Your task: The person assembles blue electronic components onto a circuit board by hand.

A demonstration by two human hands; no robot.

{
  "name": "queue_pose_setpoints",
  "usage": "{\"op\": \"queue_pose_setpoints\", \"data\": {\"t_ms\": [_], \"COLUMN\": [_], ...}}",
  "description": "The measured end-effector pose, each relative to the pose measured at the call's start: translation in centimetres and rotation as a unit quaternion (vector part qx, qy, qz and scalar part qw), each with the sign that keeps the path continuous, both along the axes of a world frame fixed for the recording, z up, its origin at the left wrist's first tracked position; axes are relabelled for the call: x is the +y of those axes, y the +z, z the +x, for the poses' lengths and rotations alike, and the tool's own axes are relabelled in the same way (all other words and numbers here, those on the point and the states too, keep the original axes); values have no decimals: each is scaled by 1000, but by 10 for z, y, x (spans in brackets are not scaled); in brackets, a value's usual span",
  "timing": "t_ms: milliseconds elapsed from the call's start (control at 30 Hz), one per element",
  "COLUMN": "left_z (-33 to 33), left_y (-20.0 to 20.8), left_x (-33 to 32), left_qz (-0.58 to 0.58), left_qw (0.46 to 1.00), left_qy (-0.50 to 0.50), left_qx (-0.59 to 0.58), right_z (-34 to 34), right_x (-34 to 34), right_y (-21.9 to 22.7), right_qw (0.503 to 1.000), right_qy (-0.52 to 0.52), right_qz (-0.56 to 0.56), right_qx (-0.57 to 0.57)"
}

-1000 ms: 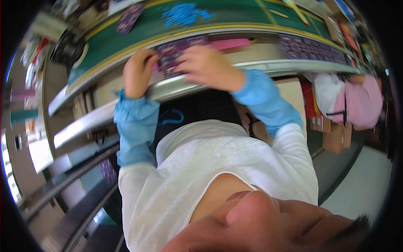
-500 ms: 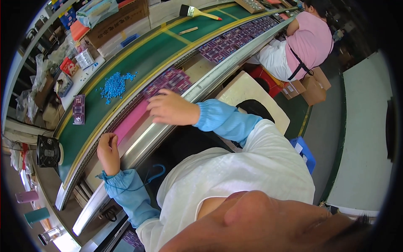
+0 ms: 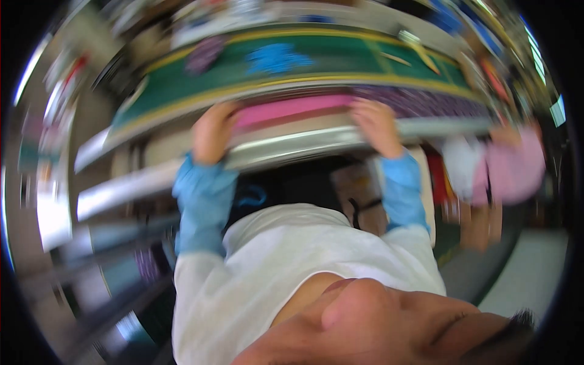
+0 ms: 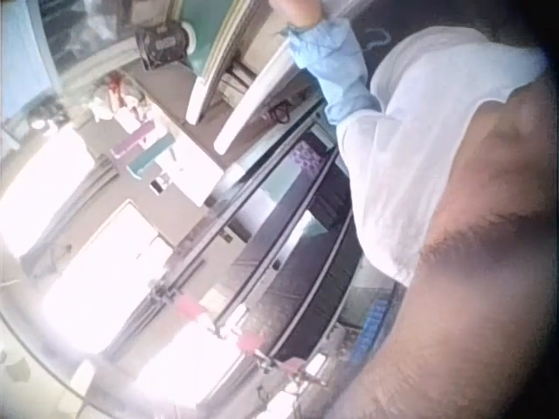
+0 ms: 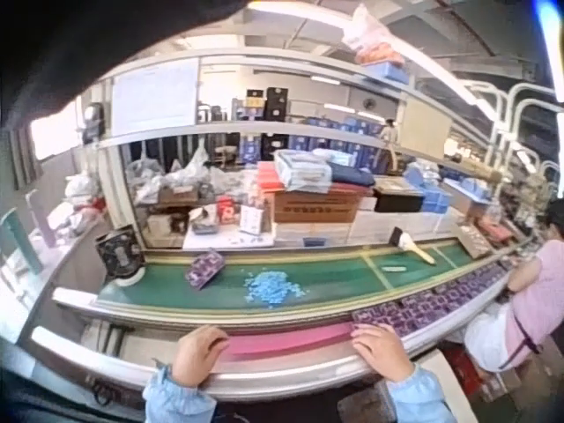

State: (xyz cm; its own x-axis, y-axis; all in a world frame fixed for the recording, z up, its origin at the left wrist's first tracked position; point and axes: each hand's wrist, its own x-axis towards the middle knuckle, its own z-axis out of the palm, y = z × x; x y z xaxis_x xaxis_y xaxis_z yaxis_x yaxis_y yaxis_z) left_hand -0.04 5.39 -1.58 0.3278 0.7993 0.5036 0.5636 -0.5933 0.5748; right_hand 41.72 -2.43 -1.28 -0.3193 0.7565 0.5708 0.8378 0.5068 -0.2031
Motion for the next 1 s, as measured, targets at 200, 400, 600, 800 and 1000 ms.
{"op": "queue_pose_setpoints", "data": {"t_ms": [200, 400, 600, 800, 1000], "left_z": [-24, -120, -227, -370, -443], "left_y": [25, -6, -114, -230, -353], "left_x": [-35, -121, -211, -282, -330], "left_qz": [138, 153, 51, -94, -310], "left_qw": [979, 941, 848, 752, 600], "left_qy": [65, 273, 496, 642, 731], "left_qx": [-138, -130, -179, -116, 94], "right_z": [52, 91, 28, -195, -333], "right_x": [-20, -9, -2, -23, -27], "right_y": [4, -1, 10, 28, 35], "right_qw": [992, 980, 989, 986, 957], "right_qy": [-74, -104, -106, 129, 247], "right_qz": [-78, -151, -100, -94, -117], "right_qx": [-68, -78, -39, -40, -94]}}
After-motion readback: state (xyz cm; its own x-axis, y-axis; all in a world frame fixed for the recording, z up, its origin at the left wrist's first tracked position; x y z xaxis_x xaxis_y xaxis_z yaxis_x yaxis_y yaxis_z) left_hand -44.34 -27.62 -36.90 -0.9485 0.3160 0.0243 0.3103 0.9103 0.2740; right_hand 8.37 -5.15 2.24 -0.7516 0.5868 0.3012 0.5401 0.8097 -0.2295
